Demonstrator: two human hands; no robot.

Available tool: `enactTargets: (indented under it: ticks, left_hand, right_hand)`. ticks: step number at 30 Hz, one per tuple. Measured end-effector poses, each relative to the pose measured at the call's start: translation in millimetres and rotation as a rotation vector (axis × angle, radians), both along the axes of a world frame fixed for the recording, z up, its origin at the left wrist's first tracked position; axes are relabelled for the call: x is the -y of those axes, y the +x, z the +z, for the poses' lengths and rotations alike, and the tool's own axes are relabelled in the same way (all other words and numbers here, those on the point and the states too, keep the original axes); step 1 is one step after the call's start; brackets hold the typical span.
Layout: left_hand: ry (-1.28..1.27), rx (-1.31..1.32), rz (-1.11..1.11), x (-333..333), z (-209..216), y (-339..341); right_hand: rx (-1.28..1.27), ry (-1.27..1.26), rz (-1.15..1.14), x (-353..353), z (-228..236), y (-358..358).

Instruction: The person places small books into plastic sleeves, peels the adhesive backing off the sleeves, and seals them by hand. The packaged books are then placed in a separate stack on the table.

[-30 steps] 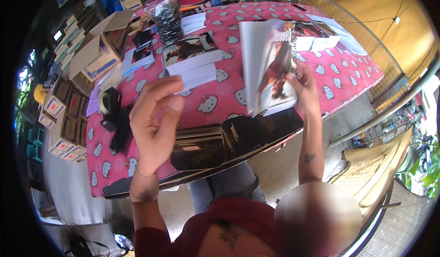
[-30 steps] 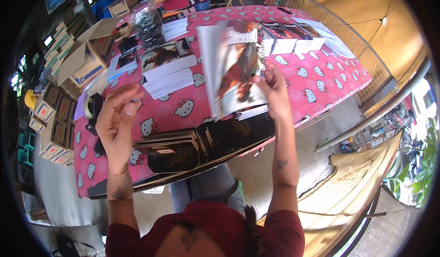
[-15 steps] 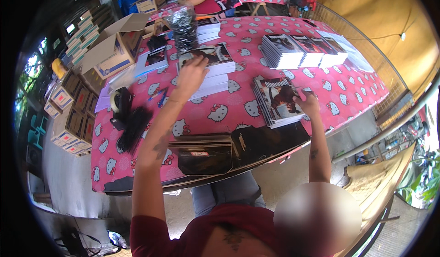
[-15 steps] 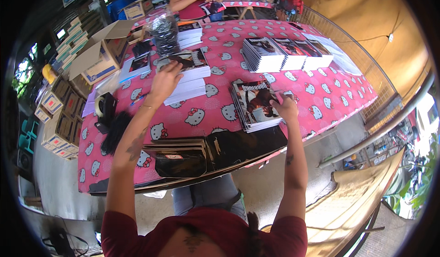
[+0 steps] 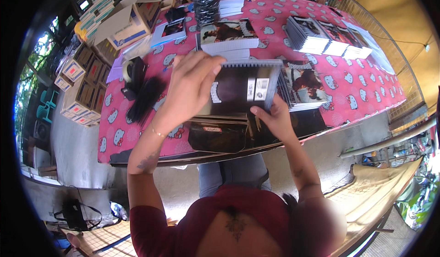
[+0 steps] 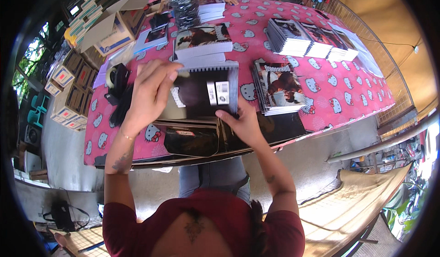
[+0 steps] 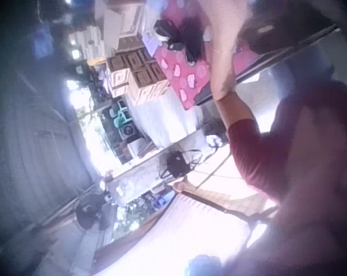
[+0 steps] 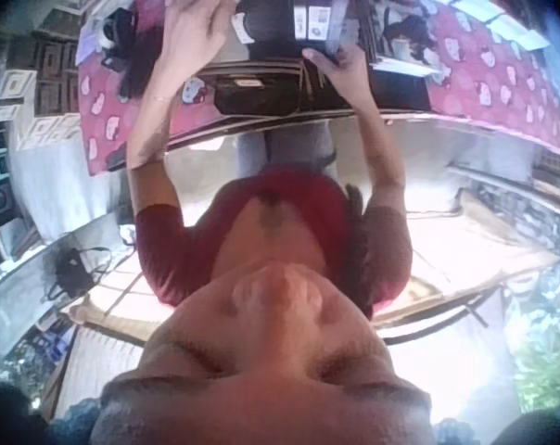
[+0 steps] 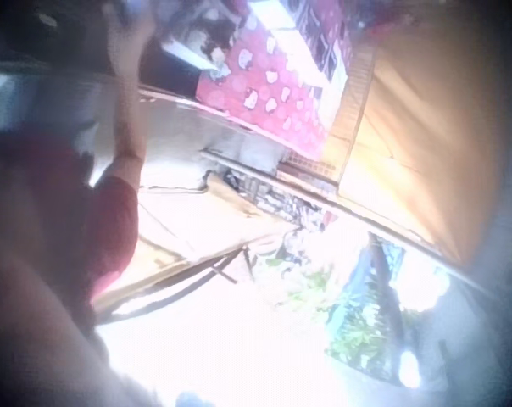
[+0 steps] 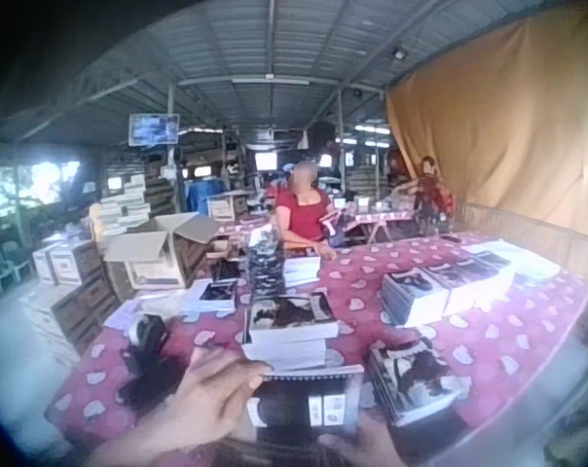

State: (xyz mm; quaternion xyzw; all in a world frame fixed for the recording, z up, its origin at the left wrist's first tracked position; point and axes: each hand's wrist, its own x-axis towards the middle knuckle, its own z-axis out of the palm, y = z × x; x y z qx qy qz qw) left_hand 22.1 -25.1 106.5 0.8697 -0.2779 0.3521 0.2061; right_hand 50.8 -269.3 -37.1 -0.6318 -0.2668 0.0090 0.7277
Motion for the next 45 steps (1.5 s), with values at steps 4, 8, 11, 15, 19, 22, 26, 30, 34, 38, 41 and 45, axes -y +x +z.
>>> enactTargets:
  ticks: [4,8,11,15,19,22,26,30,34,38,41,45]
  left_hand:
    - [0.050,-0.041,-0.025,-9,-17,-26]
    - [0.085,-0.058,-0.044,-12,-17,-29]
    - [0.159,-0.051,-0.024,-11,-15,-34]
    - [0.219,0.017,0.130,-28,-80,-54]
    - [-0.381,-0.052,0.263,-37,-146,-69]
    - [-0.851,-0.240,0.288,-57,-175,-73]
    - [-0.858,-0.614,0.407,-83,-196,-54]
    - [0.018,-0.089,0.913,-205,-221,18]
    - [0.122,0.027,0.821,-221,-237,24]
    - [-0.002,-0.034,0.742,-175,-211,6]
    - [-0.091,-0.216,0.635,-127,-174,-19]
    - [-0.560,-0.324,0.349,-69,-131,-61]
  right_hand:
    - [-0.043,-0.153,-0.105,-11,-30,-28]
    - [-0.071,-0.109,-0.148,-22,-40,-31]
    - [-0.182,-0.171,-0.147,-32,-53,-27]
    - [-0.032,-0.011,-0.067,-35,-45,-31]
    - [-0.064,0.055,-0.050,-43,-53,-42]
    - [-0.064,0.135,-0.132,-59,-54,-46]
    - [-0.050,-0.029,-0.085,-39,-74,-16]
    - [0.045,-0.067,-0.053,-30,-66,-6]
    - [0.088,-0.097,-0.196,-20,-47,-8]
    - [0.703,-0.334,-0.514,-41,12,-36]
    - [0.885,-0.652,-0.334,-93,39,-50]
    - [0.840,-0.689,-0.323,-124,17,-27]
